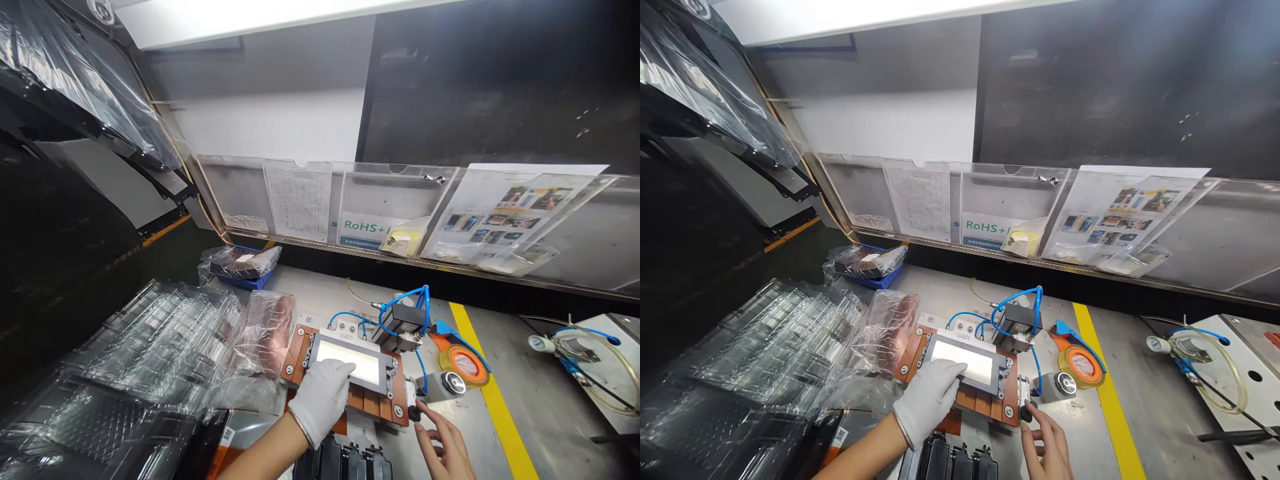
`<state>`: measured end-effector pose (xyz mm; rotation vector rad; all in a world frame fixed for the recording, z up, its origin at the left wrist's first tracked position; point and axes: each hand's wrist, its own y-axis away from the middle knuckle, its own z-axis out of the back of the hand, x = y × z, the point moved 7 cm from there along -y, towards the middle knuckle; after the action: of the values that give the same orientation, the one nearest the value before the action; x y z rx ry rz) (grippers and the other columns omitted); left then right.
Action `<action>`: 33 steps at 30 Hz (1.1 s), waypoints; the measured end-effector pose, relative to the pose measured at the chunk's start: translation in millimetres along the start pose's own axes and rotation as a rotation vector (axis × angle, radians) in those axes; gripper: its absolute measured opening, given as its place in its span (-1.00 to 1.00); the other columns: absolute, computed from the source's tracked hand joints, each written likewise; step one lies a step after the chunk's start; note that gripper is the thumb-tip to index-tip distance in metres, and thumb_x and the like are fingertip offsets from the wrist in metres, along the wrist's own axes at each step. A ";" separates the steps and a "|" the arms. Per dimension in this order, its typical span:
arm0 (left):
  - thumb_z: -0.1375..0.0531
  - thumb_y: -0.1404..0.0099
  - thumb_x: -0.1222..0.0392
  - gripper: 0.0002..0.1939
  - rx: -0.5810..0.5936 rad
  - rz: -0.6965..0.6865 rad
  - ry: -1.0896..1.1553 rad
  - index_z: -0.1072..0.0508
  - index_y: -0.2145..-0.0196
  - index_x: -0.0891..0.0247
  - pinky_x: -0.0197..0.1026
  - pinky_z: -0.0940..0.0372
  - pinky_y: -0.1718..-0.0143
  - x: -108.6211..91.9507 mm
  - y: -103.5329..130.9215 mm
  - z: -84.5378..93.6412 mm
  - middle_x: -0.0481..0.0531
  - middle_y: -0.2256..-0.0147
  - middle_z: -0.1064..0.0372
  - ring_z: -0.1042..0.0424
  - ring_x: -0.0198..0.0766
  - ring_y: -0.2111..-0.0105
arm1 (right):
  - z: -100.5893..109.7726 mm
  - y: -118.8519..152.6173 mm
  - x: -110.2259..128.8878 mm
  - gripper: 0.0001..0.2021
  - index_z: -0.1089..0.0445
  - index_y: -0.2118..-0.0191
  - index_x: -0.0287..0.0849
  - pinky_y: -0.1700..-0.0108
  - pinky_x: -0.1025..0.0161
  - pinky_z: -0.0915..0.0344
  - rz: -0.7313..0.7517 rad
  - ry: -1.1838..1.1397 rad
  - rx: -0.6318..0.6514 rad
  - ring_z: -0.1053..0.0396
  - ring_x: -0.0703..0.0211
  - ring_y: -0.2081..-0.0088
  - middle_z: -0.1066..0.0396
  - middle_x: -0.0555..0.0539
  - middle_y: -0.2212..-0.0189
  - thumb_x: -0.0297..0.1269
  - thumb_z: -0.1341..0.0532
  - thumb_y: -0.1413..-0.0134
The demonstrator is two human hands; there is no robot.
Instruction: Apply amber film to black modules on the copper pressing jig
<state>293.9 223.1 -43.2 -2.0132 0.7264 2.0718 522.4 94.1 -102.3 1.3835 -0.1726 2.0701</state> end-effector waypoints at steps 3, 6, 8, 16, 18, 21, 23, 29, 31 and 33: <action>-0.30 -0.07 0.26 -0.44 0.046 -0.206 -0.172 -0.41 -0.07 0.18 -0.02 0.54 -0.32 -7.2 -5.5 -13.9 0.13 -0.21 -0.21 0.13 0.04 -0.33 | -1.2 -13.7 5.8 -0.41 -0.30 -0.08 -0.07 0.05 -0.03 -0.30 0.149 0.176 0.020 -0.33 -0.10 0.04 -0.18 -0.20 -0.10 0.17 -0.09 0.00; -0.30 -0.08 0.25 -0.36 0.048 -0.297 -0.289 -0.32 -0.14 0.22 0.04 0.57 -0.31 1.1 -8.2 -20.8 0.19 -0.27 -0.07 0.18 0.07 -0.34 | -4.4 -22.7 7.5 -0.44 -0.26 -0.11 -0.11 -0.13 -0.05 -0.20 0.203 0.303 0.126 -0.23 -0.14 -0.14 -0.22 -0.21 -0.15 0.11 -0.07 -0.06; -0.26 -0.14 0.21 -0.36 0.060 -0.315 -0.401 -0.26 -0.19 0.23 0.06 0.52 -0.32 5.6 -9.5 -22.6 0.19 -0.29 -0.02 0.19 0.06 -0.34 | -2.7 -24.8 11.6 -0.46 -0.26 -0.10 -0.12 -0.15 -0.07 -0.18 0.228 0.365 0.157 -0.24 -0.15 -0.15 -0.29 -0.22 -0.12 0.08 -0.06 -0.09; -0.08 -0.26 0.09 -0.29 -0.097 -0.103 -0.964 -0.01 -0.30 0.35 0.17 0.37 -0.33 -1.8 -10.1 37.4 0.22 -0.35 0.17 0.28 0.07 -0.35 | 8.2 -11.9 16.7 -0.46 -0.31 -0.06 -0.01 0.05 -0.17 -0.32 0.160 0.533 0.202 -0.38 -0.21 0.00 -0.30 -0.13 -0.13 0.13 0.06 -0.06; -0.01 -0.30 0.06 -0.34 -0.190 0.006 -0.946 -0.02 -0.28 0.41 0.13 0.12 -0.30 2.2 -7.2 66.3 0.32 -0.30 0.03 0.03 0.06 -0.30 | 6.7 -10.5 19.2 -0.45 -0.31 -0.08 0.03 0.07 -0.12 -0.34 0.159 0.430 0.160 -0.37 -0.16 0.02 -0.26 -0.16 -0.12 0.16 0.02 -0.05; 0.00 -0.30 0.07 -0.39 -0.166 0.132 -0.858 -0.16 -0.21 0.50 0.06 -0.17 -0.16 15.3 -9.5 86.3 0.42 -0.11 -0.26 -0.32 0.03 -0.10 | -7.0 -18.5 19.4 -0.36 -0.33 -0.09 -0.05 0.15 -0.05 -0.40 0.101 0.191 0.110 -0.43 -0.01 0.28 -0.34 -0.19 0.05 0.22 -0.08 0.03; -0.05 -0.27 0.06 -0.47 -0.136 0.171 -0.799 -0.30 -0.11 0.45 -0.02 -0.22 -0.13 20.0 -16.5 85.3 0.34 0.00 -0.37 -0.37 -0.03 -0.03 | -24.3 -29.1 18.7 -0.32 -0.38 -0.02 -0.16 0.27 0.04 -0.44 0.050 0.072 0.119 -0.43 0.05 0.39 -0.42 -0.16 0.21 0.26 -0.12 0.10; -0.02 -0.27 0.07 -0.52 -0.130 0.308 -0.591 -0.23 -0.09 0.35 -0.20 -0.40 0.54 30.2 -22.4 63.4 0.25 0.13 -0.41 -0.46 -0.22 0.44 | -56.0 -40.9 11.7 -0.26 -0.45 0.13 -0.28 0.34 0.09 -0.49 -0.093 -0.190 0.125 -0.48 -0.01 0.39 -0.50 -0.15 0.34 0.33 -0.18 0.23; -0.01 -0.27 0.07 -0.50 -0.155 0.353 -0.524 -0.15 -0.11 0.35 -0.26 -0.32 0.66 39.4 -6.2 62.2 0.28 0.07 -0.35 -0.40 -0.31 0.52 | -54.2 -24.5 1.0 -0.25 -0.44 0.13 -0.28 0.26 0.07 -0.50 -0.142 -0.269 0.110 -0.50 -0.03 0.34 -0.50 -0.17 0.27 0.33 -0.22 0.27; -0.01 -0.26 0.05 -0.50 -0.173 0.376 -0.477 -0.14 -0.09 0.34 -0.25 -0.32 0.67 50.0 17.2 63.6 0.32 0.00 -0.28 -0.40 -0.30 0.50 | -51.0 1.8 -13.3 -0.24 -0.43 0.11 -0.27 0.21 0.04 -0.50 -0.197 -0.334 0.092 -0.51 -0.05 0.32 -0.50 -0.19 0.23 0.33 -0.23 0.27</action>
<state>225.5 225.8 -89.5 -1.4280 0.9013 2.7703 484.6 109.3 -135.8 1.7243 -0.0767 1.6953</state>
